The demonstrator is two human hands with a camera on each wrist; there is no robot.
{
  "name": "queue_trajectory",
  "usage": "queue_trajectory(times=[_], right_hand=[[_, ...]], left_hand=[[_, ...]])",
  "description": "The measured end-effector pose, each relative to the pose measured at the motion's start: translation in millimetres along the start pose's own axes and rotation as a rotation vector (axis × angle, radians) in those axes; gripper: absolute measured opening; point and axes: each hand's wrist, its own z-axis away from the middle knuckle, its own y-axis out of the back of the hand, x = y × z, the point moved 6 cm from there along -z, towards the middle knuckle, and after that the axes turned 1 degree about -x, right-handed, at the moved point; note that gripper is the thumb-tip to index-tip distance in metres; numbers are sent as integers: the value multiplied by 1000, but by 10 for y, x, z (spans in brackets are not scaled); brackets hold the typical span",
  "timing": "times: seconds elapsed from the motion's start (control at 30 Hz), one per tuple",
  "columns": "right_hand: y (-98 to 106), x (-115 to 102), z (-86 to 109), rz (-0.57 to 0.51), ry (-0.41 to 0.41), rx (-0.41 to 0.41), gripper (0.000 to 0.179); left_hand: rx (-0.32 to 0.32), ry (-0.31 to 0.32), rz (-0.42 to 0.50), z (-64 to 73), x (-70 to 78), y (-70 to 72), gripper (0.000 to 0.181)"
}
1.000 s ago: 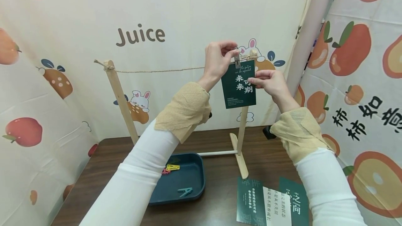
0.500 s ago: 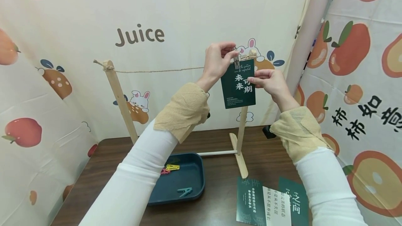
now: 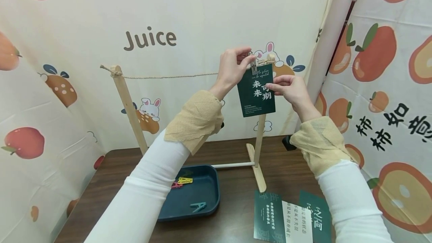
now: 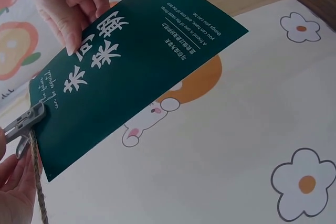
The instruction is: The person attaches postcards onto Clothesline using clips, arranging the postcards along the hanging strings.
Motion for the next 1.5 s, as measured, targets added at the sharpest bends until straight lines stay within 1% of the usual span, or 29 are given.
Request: queue_trajectory(times=[0.3,0.47,0.57,0.7,0.8,0.9,1.03,1.17,1.37,1.5], right_hand=[[-6,-41,47,31,4,57,16],[-3,-56,61,59,31,77,21],[-3,-64,62,51,46,86,22],[0,-66,68,54,54,96,25],[10,-60,77,71,58,108,31],[23,-54,100,84,66,129,35],[45,-51,155,60,79,178,31],[58,-42,225,52,90,220,30],[47,-19,357,132,114,273,34],[22,-17,449,172,172,324,33]], left_hand=[[-1,6,-6,26,-16,3,36],[-4,13,-14,37,-8,7,38],[-4,21,-6,48,-13,18,40],[7,33,-1,71,-42,46,42],[28,24,-2,98,-62,81,42],[56,0,0,134,-69,124,41],[100,-34,20,202,-62,194,38],[151,-61,50,290,-41,303,35],[215,-85,68,433,-40,495,31],[235,-94,76,540,-64,607,28]])
